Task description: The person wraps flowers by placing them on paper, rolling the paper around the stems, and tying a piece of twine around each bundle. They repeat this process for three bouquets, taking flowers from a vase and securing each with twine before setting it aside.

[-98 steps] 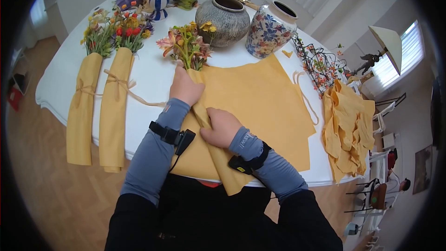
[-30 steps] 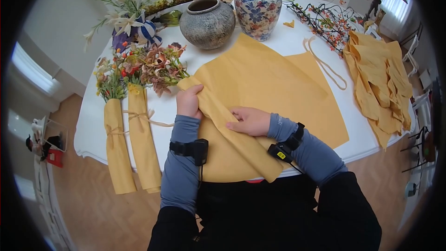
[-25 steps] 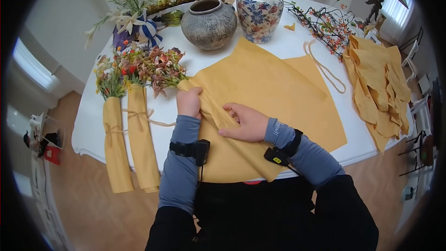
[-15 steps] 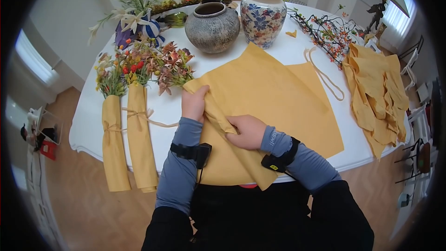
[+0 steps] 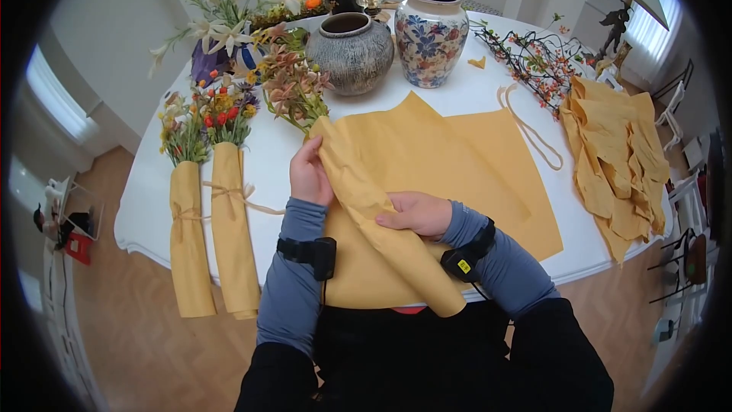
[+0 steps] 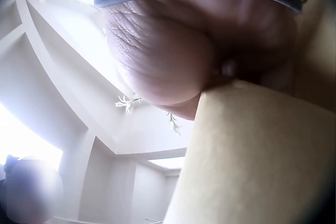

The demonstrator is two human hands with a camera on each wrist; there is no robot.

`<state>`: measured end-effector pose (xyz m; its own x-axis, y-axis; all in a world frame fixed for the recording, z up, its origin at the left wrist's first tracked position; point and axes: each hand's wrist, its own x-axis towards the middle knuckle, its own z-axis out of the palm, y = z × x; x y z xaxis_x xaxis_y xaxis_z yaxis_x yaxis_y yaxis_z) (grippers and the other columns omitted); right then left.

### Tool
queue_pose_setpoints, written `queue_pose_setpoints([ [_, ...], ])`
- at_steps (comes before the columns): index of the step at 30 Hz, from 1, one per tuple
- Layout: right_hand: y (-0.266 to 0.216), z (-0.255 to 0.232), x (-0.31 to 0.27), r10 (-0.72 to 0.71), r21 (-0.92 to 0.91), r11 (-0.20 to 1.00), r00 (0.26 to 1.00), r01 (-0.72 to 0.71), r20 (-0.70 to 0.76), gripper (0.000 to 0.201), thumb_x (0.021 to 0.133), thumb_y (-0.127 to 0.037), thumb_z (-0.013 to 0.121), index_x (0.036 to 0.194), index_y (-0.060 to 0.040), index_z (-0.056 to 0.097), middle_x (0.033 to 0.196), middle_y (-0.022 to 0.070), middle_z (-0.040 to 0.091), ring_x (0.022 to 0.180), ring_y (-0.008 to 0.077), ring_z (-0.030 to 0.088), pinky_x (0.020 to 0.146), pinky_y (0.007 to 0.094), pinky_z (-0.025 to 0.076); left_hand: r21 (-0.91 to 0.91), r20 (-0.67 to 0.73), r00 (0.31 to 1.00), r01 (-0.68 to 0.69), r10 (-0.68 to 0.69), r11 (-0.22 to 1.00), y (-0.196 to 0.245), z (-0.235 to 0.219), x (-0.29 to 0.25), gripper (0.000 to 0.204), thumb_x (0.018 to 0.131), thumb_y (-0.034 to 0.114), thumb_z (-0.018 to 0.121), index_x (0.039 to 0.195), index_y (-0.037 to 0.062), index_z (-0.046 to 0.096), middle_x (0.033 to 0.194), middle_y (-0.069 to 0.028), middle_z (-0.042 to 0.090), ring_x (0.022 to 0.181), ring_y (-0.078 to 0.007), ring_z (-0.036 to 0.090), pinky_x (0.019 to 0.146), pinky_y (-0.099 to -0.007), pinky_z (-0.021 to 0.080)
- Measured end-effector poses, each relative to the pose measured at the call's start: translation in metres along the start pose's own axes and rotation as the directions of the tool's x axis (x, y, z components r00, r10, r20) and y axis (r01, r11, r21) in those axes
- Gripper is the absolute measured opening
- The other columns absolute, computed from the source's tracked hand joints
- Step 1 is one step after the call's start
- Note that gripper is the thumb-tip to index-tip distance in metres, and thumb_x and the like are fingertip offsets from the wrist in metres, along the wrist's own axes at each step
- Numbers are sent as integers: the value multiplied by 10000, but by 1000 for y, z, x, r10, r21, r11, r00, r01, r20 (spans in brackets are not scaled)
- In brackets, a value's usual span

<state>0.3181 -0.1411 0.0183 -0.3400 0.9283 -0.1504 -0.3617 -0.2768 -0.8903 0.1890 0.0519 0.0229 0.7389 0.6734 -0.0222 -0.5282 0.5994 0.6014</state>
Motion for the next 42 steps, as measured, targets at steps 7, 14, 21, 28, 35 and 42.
queue_pose_setpoints([
  [7, 5, -3, 0, -6, 99, 995, 999, 1, 52, 457, 1039, -286, 552, 1405, -28, 459, 1271, 56, 625, 1111, 124, 607, 990, 321, 486, 3, 82, 984, 159, -159, 987, -3, 4, -4, 349, 982, 141, 517, 1292, -18, 543, 1257, -163, 636, 1167, -304, 620, 1019, -438, 496],
  [14, 3, -18, 4, 64, -483, 867, 989, -123, -137, 530, 984, -308, 618, 1386, 1, 460, 1096, 44, 620, 960, 113, 604, 876, 296, 508, 451, -102, 979, -111, 174, 886, -12, -6, 3, 379, 891, -26, 569, 1269, -30, 551, 1167, -148, 669, 1033, -278, 673, 922, -397, 544],
  [21, -19, 11, -3, -121, -781, 596, 940, -189, -320, 528, 898, -449, 692, 1124, 13, 575, 823, 58, 578, 803, 163, 595, 710, 311, 490, 626, -247, 919, -90, 307, 775, -18, -12, 6, 365, 855, -58, 602, 1218, -47, 561, 1141, -155, 674, 997, -278, 678, 879, -382, 550],
  [28, -15, 16, 0, -28, -656, 735, 959, -170, -280, 453, 929, -362, 653, 1200, -5, 589, 1057, 137, 691, 962, 209, 653, 893, 344, 508, 582, -198, 939, -118, 281, 805, -17, -12, 7, 373, 864, -50, 609, 1233, -43, 555, 1132, -150, 676, 1002, -271, 677, 887, -379, 546],
  [35, -14, 13, -2, 33, -613, 772, 974, -168, -226, 407, 982, -255, 593, 1309, -20, 529, 1159, 87, 666, 1052, 156, 624, 947, 330, 488, 383, -172, 967, -112, 190, 917, -11, -16, 10, 341, 902, 64, 624, 1223, -30, 561, 1162, -151, 670, 1044, -281, 664, 920, -401, 534],
  [42, -1, 2, 0, -3, -49, 999, 1000, 4, 19, 469, 1024, -188, 543, 1450, -47, 404, 1288, 45, 601, 1125, 118, 590, 1001, 322, 476, -217, 67, 998, 8, 6, 976, 6, -3, -2, 411, 997, 275, 461, 1293, 8, 561, 1290, -158, 630, 1211, -315, 595, 1069, -459, 443],
])
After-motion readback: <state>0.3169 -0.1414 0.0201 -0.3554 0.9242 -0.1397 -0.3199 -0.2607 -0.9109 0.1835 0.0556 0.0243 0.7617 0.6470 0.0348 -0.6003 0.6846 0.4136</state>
